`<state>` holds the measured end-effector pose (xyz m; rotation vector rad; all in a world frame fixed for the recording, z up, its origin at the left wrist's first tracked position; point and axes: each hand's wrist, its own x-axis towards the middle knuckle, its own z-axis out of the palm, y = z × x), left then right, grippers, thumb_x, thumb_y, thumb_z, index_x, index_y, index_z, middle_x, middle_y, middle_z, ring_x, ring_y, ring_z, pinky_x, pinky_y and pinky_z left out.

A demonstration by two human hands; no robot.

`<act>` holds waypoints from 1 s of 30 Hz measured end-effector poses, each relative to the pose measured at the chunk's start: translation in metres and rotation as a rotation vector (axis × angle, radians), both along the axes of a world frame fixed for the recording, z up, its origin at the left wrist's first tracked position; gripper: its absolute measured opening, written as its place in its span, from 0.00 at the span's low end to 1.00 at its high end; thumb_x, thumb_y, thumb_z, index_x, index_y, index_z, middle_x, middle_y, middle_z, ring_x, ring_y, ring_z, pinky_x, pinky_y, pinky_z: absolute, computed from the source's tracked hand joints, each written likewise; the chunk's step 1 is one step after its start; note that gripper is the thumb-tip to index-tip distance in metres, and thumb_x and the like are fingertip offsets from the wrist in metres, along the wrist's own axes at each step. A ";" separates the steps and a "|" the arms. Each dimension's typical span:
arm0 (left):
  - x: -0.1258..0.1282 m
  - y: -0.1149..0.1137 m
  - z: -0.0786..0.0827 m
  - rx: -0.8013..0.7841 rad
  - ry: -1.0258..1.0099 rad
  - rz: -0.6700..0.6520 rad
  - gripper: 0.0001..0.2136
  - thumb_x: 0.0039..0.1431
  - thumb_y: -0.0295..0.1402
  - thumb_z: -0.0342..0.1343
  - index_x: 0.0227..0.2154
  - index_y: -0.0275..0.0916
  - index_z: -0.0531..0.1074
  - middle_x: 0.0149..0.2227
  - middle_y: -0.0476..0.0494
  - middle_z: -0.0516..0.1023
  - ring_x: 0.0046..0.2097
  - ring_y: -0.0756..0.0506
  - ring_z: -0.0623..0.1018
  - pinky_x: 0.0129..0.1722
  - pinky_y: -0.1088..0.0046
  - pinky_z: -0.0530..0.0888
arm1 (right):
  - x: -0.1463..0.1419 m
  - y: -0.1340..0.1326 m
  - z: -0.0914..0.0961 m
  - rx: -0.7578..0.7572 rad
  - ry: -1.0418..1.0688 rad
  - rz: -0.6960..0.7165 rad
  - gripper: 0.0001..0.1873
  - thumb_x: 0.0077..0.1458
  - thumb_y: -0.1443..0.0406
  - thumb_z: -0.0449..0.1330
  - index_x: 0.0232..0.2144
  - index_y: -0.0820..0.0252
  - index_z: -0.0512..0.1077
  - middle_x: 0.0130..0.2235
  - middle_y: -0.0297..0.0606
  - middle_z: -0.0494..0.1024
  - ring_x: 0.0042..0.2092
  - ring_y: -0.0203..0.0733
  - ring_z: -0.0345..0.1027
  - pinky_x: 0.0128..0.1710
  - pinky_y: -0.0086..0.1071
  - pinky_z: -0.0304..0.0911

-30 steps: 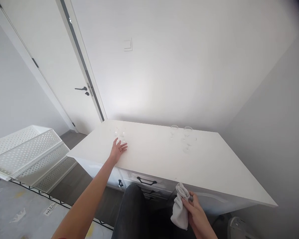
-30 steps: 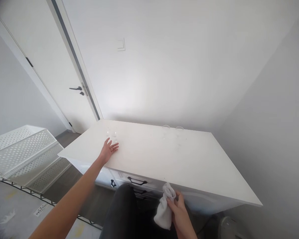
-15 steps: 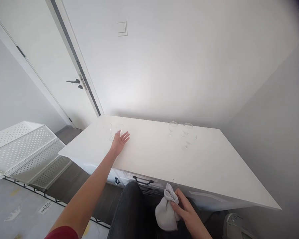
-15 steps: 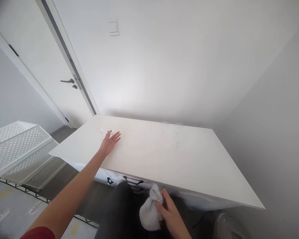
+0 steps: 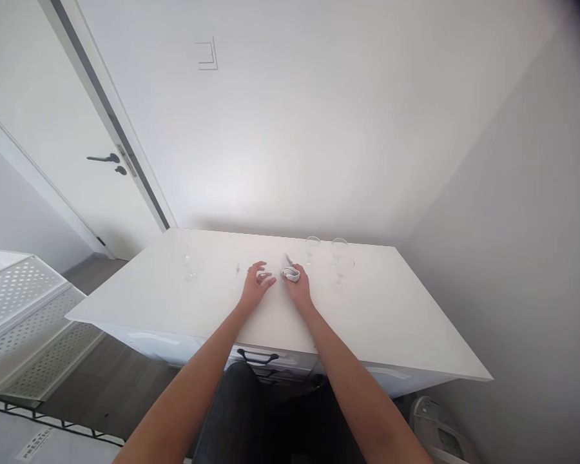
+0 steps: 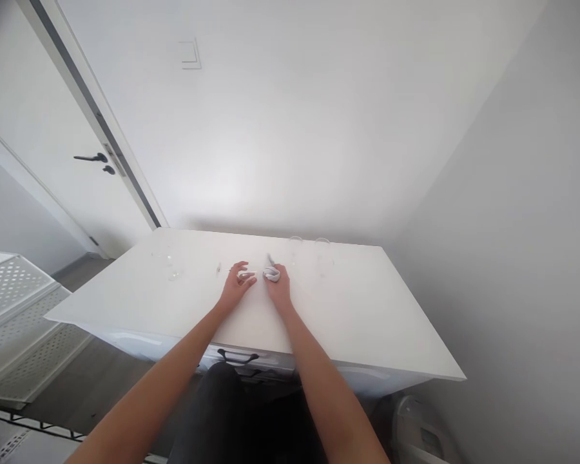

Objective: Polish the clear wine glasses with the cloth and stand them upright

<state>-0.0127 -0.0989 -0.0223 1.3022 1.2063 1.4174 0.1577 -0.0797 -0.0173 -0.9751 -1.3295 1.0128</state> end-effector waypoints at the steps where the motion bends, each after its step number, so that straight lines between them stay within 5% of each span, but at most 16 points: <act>1: 0.000 0.003 -0.002 0.001 0.031 -0.017 0.29 0.54 0.42 0.71 0.56 0.47 0.68 0.55 0.39 0.64 0.53 0.40 0.80 0.58 0.59 0.74 | -0.002 0.003 -0.002 0.016 -0.010 0.010 0.11 0.54 0.59 0.63 0.32 0.57 0.66 0.32 0.31 0.68 0.35 0.37 0.57 0.38 0.32 0.55; 5: -0.007 0.010 -0.012 -0.004 0.112 -0.014 0.27 0.62 0.46 0.64 0.60 0.48 0.61 0.57 0.38 0.65 0.54 0.41 0.79 0.59 0.56 0.73 | -0.007 0.007 -0.014 0.100 -0.064 0.061 0.08 0.50 0.62 0.64 0.35 0.59 0.75 0.39 0.37 0.78 0.39 0.41 0.66 0.41 0.34 0.60; 10: -0.007 0.013 -0.022 0.058 -0.011 -0.033 0.23 0.69 0.51 0.54 0.58 0.46 0.58 0.53 0.41 0.68 0.50 0.45 0.80 0.60 0.54 0.75 | -0.006 0.013 -0.021 0.227 -0.140 -0.082 0.10 0.47 0.64 0.62 0.34 0.57 0.80 0.46 0.42 0.80 0.47 0.49 0.72 0.48 0.40 0.66; 14: -0.005 0.011 -0.022 0.072 -0.024 -0.071 0.22 0.69 0.51 0.54 0.58 0.46 0.59 0.51 0.43 0.70 0.48 0.47 0.80 0.61 0.54 0.75 | -0.004 0.006 -0.015 0.153 -0.120 0.065 0.15 0.52 0.63 0.62 0.44 0.55 0.78 0.47 0.40 0.82 0.49 0.49 0.74 0.54 0.43 0.66; 21: -0.006 0.001 -0.009 0.045 -0.021 -0.095 0.26 0.67 0.51 0.56 0.59 0.46 0.55 0.53 0.42 0.72 0.46 0.46 0.81 0.59 0.55 0.75 | -0.001 -0.005 -0.005 -0.036 0.105 0.472 0.32 0.58 0.59 0.63 0.61 0.48 0.56 0.51 0.37 0.80 0.51 0.45 0.74 0.58 0.44 0.63; 26: -0.008 -0.007 0.001 0.036 0.192 -0.251 0.24 0.67 0.52 0.55 0.56 0.44 0.61 0.47 0.42 0.76 0.45 0.43 0.80 0.53 0.60 0.75 | -0.002 -0.001 -0.006 -0.090 -0.013 0.470 0.39 0.63 0.54 0.62 0.71 0.47 0.53 0.48 0.37 0.78 0.49 0.45 0.71 0.56 0.44 0.63; 30: -0.008 -0.004 0.000 0.059 0.137 -0.281 0.25 0.67 0.53 0.54 0.57 0.45 0.58 0.47 0.43 0.78 0.42 0.44 0.79 0.51 0.61 0.74 | 0.001 0.004 -0.004 -0.146 0.155 0.585 0.42 0.60 0.53 0.65 0.71 0.48 0.55 0.45 0.36 0.77 0.43 0.43 0.70 0.52 0.42 0.65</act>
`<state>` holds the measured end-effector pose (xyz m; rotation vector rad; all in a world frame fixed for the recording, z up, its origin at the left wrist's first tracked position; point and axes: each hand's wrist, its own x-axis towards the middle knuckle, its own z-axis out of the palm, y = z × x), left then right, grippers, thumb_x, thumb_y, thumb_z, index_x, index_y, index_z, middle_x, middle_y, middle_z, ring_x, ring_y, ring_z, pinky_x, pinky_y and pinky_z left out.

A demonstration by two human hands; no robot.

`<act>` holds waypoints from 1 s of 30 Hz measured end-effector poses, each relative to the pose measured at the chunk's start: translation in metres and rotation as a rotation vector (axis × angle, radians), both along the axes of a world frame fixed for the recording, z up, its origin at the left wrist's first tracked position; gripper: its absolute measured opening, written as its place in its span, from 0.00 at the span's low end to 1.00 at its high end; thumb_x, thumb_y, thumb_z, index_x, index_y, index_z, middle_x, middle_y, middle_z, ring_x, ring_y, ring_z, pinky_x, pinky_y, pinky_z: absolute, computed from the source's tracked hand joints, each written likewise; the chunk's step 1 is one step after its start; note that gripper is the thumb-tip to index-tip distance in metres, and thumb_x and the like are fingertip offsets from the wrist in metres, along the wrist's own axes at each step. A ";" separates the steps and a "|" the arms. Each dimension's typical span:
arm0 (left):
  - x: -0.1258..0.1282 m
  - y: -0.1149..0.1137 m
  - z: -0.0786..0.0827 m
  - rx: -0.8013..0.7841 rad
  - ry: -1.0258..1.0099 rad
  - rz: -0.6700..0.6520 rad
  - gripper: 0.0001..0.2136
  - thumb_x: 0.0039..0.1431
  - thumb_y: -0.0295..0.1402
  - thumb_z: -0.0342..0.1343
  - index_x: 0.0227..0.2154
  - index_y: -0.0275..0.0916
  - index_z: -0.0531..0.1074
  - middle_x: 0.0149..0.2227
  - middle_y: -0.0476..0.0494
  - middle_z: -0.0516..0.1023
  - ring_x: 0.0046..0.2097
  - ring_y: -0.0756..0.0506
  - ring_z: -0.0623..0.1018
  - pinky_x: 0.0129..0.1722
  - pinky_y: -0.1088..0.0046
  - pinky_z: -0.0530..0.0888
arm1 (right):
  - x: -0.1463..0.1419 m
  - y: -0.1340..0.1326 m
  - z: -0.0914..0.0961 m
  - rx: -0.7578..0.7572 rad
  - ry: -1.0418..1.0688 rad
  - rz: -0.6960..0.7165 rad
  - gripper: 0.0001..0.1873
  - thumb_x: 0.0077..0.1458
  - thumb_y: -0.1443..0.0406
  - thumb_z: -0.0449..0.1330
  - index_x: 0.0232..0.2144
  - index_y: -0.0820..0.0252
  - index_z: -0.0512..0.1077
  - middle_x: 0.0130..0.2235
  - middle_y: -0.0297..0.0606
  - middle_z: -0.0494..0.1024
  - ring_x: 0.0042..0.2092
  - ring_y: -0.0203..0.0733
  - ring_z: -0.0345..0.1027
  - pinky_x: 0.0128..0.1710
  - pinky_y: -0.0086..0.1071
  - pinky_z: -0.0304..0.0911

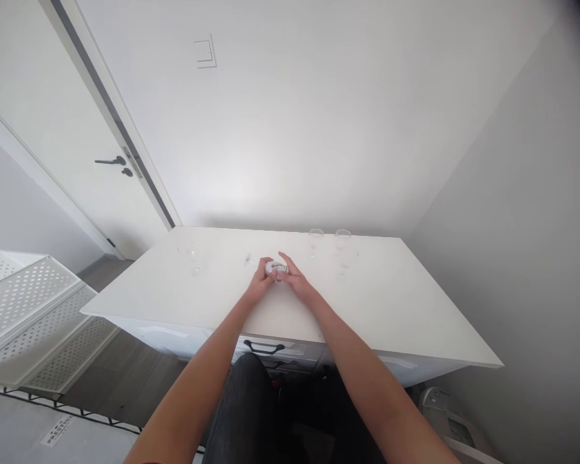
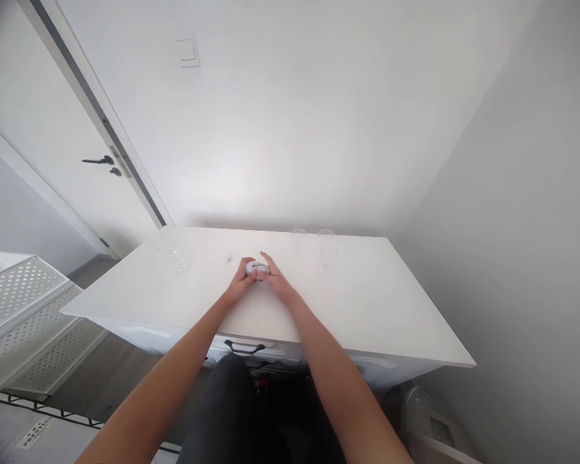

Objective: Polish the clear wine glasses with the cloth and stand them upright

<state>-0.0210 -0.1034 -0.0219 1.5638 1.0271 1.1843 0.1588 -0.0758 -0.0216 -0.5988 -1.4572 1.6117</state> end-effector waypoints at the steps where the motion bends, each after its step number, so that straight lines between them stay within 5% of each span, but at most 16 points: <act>1: 0.001 0.001 0.000 0.002 -0.005 -0.006 0.25 0.67 0.53 0.54 0.57 0.45 0.57 0.47 0.43 0.78 0.41 0.45 0.79 0.51 0.61 0.74 | 0.001 0.001 0.001 -0.022 0.043 0.008 0.40 0.59 0.53 0.65 0.69 0.50 0.58 0.44 0.36 0.77 0.41 0.43 0.70 0.49 0.41 0.65; 6: 0.004 -0.002 0.005 -0.059 0.112 0.048 0.23 0.66 0.54 0.55 0.53 0.44 0.62 0.33 0.50 0.79 0.37 0.45 0.80 0.51 0.59 0.72 | 0.005 0.001 0.003 0.078 -0.003 -0.246 0.22 0.62 0.50 0.61 0.53 0.52 0.69 0.36 0.34 0.76 0.38 0.45 0.69 0.45 0.40 0.65; 11: 0.004 -0.003 0.010 -0.122 0.038 0.218 0.23 0.67 0.60 0.48 0.39 0.42 0.64 0.27 0.51 0.74 0.25 0.47 0.75 0.35 0.66 0.72 | -0.002 -0.005 -0.001 0.274 -0.151 -0.197 0.28 0.65 0.49 0.58 0.63 0.50 0.63 0.43 0.37 0.78 0.46 0.48 0.70 0.55 0.44 0.62; 18: 0.002 -0.003 0.007 0.041 0.140 0.052 0.28 0.63 0.51 0.60 0.61 0.46 0.62 0.49 0.44 0.75 0.41 0.46 0.76 0.42 0.67 0.73 | 0.003 0.011 -0.002 -0.060 0.123 -0.042 0.32 0.57 0.49 0.65 0.60 0.50 0.66 0.45 0.39 0.78 0.46 0.49 0.72 0.51 0.43 0.68; 22: 0.003 -0.005 0.010 -0.032 0.105 0.101 0.25 0.64 0.52 0.59 0.58 0.44 0.65 0.46 0.44 0.76 0.41 0.45 0.77 0.46 0.65 0.72 | 0.002 0.007 0.000 0.109 0.036 -0.178 0.24 0.61 0.48 0.62 0.54 0.51 0.70 0.44 0.37 0.76 0.44 0.45 0.70 0.50 0.39 0.66; 26: 0.004 -0.007 0.014 -0.118 0.087 0.125 0.23 0.67 0.56 0.52 0.48 0.39 0.69 0.30 0.49 0.75 0.31 0.47 0.75 0.40 0.66 0.72 | -0.002 0.000 0.000 0.213 -0.034 -0.242 0.19 0.65 0.48 0.57 0.50 0.51 0.71 0.39 0.35 0.75 0.41 0.44 0.68 0.48 0.39 0.64; 30: 0.002 -0.005 0.011 -0.096 0.119 0.148 0.26 0.63 0.52 0.59 0.56 0.41 0.68 0.34 0.48 0.78 0.32 0.48 0.76 0.39 0.68 0.73 | -0.003 0.006 -0.004 0.091 -0.020 -0.299 0.21 0.61 0.47 0.61 0.49 0.51 0.71 0.39 0.36 0.75 0.41 0.45 0.68 0.47 0.39 0.66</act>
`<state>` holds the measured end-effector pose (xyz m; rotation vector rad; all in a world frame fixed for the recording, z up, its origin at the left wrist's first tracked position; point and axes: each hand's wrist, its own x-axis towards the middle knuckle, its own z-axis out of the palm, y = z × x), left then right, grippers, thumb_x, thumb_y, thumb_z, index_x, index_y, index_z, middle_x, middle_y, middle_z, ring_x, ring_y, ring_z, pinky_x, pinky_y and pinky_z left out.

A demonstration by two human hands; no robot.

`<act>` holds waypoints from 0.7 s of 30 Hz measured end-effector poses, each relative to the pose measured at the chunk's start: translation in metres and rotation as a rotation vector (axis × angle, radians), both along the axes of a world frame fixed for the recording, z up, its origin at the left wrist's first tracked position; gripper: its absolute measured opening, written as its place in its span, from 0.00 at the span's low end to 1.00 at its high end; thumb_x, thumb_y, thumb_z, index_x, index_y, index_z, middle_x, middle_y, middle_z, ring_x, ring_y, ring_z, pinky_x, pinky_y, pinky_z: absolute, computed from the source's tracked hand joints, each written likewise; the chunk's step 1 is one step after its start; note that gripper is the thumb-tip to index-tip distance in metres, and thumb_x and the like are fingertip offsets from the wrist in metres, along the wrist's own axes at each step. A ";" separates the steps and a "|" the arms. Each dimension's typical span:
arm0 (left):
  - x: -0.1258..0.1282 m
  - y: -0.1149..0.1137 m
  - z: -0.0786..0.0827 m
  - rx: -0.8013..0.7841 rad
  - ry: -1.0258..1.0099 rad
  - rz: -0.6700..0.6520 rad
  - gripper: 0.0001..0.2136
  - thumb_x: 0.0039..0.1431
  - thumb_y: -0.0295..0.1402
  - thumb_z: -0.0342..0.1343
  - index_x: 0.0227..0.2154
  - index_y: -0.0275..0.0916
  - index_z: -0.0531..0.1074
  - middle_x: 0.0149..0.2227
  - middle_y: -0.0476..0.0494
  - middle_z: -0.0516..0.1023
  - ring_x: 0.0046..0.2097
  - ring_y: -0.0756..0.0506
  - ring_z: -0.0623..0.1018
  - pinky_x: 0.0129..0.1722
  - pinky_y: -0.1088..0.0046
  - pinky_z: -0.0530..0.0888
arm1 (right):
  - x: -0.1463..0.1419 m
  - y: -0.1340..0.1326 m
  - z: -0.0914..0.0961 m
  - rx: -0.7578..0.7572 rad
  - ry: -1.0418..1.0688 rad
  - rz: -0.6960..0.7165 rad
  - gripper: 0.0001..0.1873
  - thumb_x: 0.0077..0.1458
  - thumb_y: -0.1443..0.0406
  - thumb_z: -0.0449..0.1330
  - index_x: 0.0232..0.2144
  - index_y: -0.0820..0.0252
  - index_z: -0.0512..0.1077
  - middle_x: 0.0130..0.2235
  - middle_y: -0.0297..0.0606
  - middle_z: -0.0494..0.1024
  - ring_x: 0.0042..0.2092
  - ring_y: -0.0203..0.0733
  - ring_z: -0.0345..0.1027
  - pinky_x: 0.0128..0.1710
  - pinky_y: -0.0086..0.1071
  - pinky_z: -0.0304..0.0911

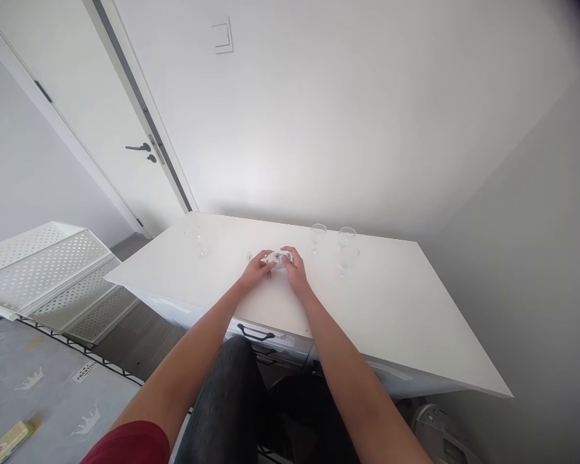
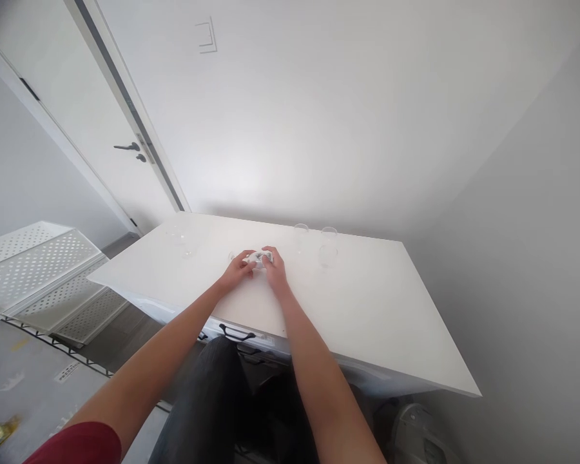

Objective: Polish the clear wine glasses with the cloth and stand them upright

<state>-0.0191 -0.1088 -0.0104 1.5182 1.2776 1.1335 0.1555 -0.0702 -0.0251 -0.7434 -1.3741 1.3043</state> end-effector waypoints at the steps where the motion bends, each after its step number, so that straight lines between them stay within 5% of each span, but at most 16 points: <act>1: -0.001 0.001 -0.001 0.038 0.000 0.009 0.27 0.61 0.51 0.62 0.58 0.43 0.68 0.40 0.46 0.79 0.37 0.47 0.78 0.42 0.69 0.74 | 0.000 0.003 -0.001 -0.074 0.048 0.027 0.24 0.58 0.47 0.64 0.50 0.51 0.70 0.40 0.37 0.75 0.42 0.45 0.69 0.47 0.40 0.66; 3: -0.003 0.002 -0.003 0.108 -0.006 0.035 0.29 0.58 0.48 0.65 0.60 0.46 0.67 0.49 0.43 0.78 0.47 0.44 0.79 0.45 0.69 0.74 | -0.001 0.007 -0.003 -0.190 0.155 0.117 0.30 0.54 0.46 0.66 0.53 0.52 0.68 0.43 0.39 0.76 0.44 0.47 0.71 0.47 0.41 0.68; 6: -0.004 0.002 -0.003 0.085 0.007 0.058 0.28 0.61 0.48 0.62 0.61 0.45 0.68 0.41 0.44 0.79 0.41 0.46 0.78 0.40 0.71 0.73 | -0.002 0.009 -0.005 -0.172 0.192 0.190 0.29 0.57 0.43 0.63 0.53 0.52 0.68 0.46 0.41 0.75 0.46 0.47 0.70 0.48 0.41 0.68; 13: 0.001 0.000 0.000 -0.078 0.035 0.011 0.24 0.65 0.58 0.53 0.44 0.39 0.67 0.20 0.52 0.75 0.18 0.50 0.69 0.22 0.73 0.62 | 0.000 -0.004 -0.001 0.116 -0.041 0.003 0.18 0.67 0.47 0.53 0.44 0.52 0.69 0.36 0.34 0.71 0.37 0.42 0.63 0.40 0.36 0.61; 17: 0.006 0.002 0.000 -0.081 0.029 -0.005 0.24 0.64 0.59 0.53 0.40 0.40 0.64 0.21 0.51 0.76 0.18 0.50 0.71 0.23 0.73 0.65 | 0.001 -0.003 -0.001 0.154 -0.064 -0.101 0.16 0.66 0.49 0.53 0.44 0.52 0.69 0.35 0.34 0.70 0.35 0.42 0.61 0.38 0.35 0.60; 21: 0.008 0.003 0.000 -0.055 0.001 -0.044 0.26 0.65 0.61 0.51 0.46 0.40 0.64 0.25 0.50 0.79 0.20 0.50 0.73 0.24 0.73 0.63 | -0.001 0.003 -0.002 0.163 -0.036 -0.147 0.17 0.65 0.49 0.53 0.43 0.53 0.70 0.36 0.35 0.71 0.36 0.43 0.62 0.39 0.36 0.61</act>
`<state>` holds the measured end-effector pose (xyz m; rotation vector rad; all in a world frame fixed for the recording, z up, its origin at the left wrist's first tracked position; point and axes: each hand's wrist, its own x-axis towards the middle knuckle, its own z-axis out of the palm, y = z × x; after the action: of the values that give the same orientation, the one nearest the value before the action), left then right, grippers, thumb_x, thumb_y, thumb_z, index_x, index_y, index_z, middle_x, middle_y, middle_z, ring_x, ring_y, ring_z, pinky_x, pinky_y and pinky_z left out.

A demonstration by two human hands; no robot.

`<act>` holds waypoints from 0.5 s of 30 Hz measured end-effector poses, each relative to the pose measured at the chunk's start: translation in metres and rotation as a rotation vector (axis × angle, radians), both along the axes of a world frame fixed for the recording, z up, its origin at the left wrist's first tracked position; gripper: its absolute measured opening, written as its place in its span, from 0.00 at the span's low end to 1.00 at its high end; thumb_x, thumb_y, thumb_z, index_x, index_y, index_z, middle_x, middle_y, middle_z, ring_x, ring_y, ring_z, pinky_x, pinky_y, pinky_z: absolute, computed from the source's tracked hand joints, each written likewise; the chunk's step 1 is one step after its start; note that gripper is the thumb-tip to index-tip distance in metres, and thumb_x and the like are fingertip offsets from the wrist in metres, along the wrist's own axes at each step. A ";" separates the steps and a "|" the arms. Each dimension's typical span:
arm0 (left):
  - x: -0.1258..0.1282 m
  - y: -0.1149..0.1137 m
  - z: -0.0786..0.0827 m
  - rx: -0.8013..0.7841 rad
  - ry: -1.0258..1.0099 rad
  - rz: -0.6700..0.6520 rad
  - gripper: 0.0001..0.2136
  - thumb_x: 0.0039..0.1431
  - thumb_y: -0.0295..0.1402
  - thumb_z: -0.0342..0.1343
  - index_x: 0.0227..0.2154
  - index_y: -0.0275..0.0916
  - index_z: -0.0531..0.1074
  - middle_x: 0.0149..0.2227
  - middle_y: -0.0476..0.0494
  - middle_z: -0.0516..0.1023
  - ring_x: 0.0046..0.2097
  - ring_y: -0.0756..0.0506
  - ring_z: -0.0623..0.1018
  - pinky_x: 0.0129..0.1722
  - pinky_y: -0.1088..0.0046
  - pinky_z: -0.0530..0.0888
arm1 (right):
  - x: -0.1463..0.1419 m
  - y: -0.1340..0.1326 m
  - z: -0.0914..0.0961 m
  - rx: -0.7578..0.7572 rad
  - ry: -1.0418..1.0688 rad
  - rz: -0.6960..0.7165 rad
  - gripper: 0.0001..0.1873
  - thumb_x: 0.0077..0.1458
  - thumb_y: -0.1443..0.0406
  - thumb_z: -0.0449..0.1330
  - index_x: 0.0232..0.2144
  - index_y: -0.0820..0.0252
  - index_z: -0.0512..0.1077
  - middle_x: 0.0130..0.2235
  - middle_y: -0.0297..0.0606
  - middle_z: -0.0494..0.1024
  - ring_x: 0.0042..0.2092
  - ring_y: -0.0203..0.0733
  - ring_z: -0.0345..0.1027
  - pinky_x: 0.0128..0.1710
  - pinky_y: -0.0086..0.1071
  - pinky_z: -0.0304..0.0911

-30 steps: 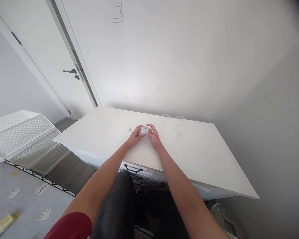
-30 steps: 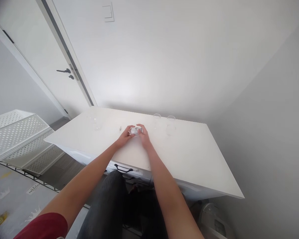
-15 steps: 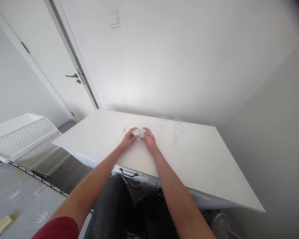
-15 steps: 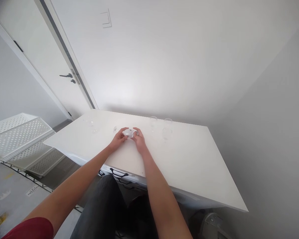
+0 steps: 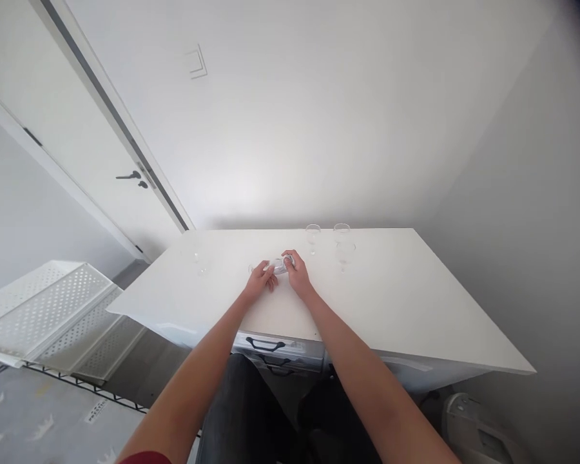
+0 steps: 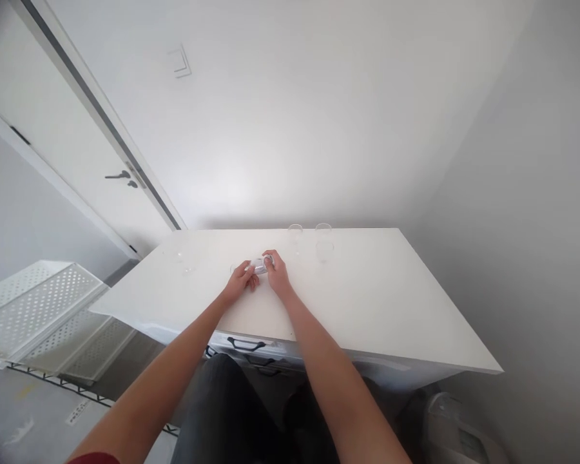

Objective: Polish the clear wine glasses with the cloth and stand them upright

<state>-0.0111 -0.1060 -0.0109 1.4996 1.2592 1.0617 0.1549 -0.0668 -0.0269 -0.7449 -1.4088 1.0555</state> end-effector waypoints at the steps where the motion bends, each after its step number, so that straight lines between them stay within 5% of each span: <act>1: -0.001 0.000 -0.001 0.007 -0.009 -0.020 0.27 0.66 0.61 0.48 0.48 0.39 0.64 0.26 0.50 0.79 0.20 0.50 0.73 0.24 0.73 0.62 | -0.001 0.002 0.000 -0.012 0.014 0.000 0.17 0.65 0.48 0.53 0.43 0.53 0.70 0.36 0.35 0.70 0.36 0.43 0.62 0.39 0.36 0.61; 7: -0.007 0.005 -0.011 0.019 -0.042 -0.054 0.27 0.70 0.57 0.45 0.56 0.40 0.62 0.31 0.46 0.81 0.23 0.49 0.76 0.24 0.73 0.60 | -0.001 0.007 0.000 -0.149 0.138 0.101 0.17 0.65 0.47 0.54 0.44 0.51 0.68 0.35 0.33 0.67 0.35 0.41 0.62 0.34 0.33 0.61; 12: -0.007 0.008 -0.011 0.050 -0.054 -0.009 0.26 0.70 0.56 0.45 0.58 0.41 0.62 0.39 0.41 0.83 0.29 0.48 0.79 0.26 0.74 0.64 | 0.003 0.002 0.004 -0.046 0.021 0.160 0.18 0.59 0.55 0.63 0.49 0.51 0.68 0.38 0.33 0.70 0.38 0.41 0.63 0.41 0.35 0.63; 15: -0.006 0.006 -0.010 0.033 -0.021 -0.038 0.28 0.70 0.56 0.45 0.63 0.43 0.57 0.40 0.42 0.82 0.30 0.48 0.80 0.27 0.74 0.65 | 0.004 0.003 0.005 -0.041 0.009 0.077 0.15 0.57 0.58 0.63 0.46 0.52 0.68 0.37 0.33 0.70 0.37 0.41 0.62 0.40 0.35 0.62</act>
<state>-0.0168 -0.0997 -0.0209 1.5275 1.1994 1.0759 0.1593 -0.0642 -0.0224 -0.7190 -1.4217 1.1490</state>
